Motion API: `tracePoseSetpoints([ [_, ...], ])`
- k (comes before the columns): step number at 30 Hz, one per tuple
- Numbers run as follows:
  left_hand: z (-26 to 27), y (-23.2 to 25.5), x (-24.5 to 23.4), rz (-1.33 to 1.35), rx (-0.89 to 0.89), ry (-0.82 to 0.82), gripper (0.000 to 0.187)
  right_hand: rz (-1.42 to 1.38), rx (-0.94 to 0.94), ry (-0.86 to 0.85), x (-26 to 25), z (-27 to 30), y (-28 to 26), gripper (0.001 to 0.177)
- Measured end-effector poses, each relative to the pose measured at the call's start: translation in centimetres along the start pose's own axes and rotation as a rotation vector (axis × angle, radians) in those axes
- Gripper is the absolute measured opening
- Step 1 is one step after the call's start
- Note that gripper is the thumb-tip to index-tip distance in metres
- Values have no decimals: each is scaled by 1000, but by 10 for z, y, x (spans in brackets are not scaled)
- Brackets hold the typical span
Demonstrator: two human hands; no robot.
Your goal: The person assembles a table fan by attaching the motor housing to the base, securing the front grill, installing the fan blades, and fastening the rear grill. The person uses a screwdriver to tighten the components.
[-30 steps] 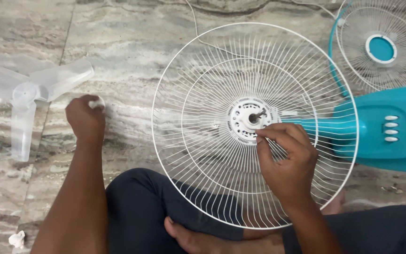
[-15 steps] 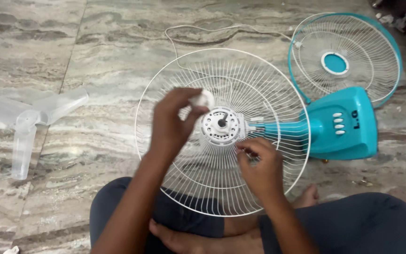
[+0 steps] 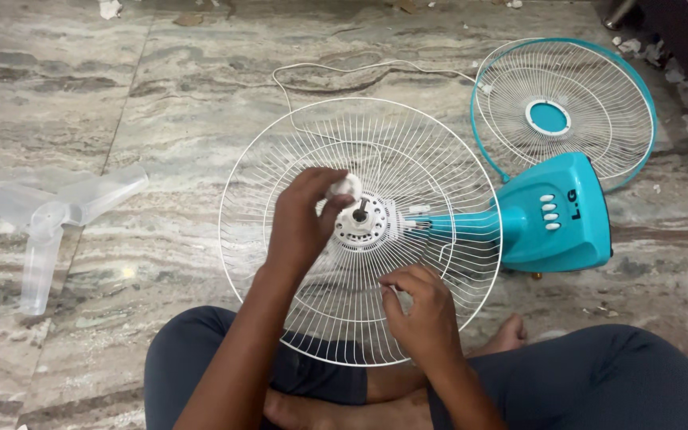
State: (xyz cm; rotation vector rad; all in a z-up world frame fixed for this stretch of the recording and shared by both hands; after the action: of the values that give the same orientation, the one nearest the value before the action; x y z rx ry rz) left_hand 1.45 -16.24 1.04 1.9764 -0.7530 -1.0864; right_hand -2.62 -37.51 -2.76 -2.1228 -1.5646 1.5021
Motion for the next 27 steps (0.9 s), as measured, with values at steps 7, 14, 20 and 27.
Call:
tracePoseSetpoints([
  [7,-1,-38,-26,-72,-84,113,29,-44,63,-56,2,-8,-7,14],
  [14,5,-123,-122,-208,-205,497,26,-113,43,-108,18,-28,-29,13],
  [20,51,-227,-172,-579,-229,436,33,-164,-20,-145,43,-43,-54,13],
  [27,68,-293,-158,-554,-419,345,37,-130,34,-231,68,-52,-53,14],
])
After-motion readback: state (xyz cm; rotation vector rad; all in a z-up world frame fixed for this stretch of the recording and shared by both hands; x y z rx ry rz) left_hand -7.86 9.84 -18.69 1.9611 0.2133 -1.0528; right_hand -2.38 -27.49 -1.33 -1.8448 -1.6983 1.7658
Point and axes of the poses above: each hand's wrist, its own z-axis away from the middle knuckle, its own x-axis out of the palm, y = z × x, the point moved 1 cm from there along -z, towards the middle knuckle, and after that the axes turned 13 degrees about -x, right-handed, at the moved point
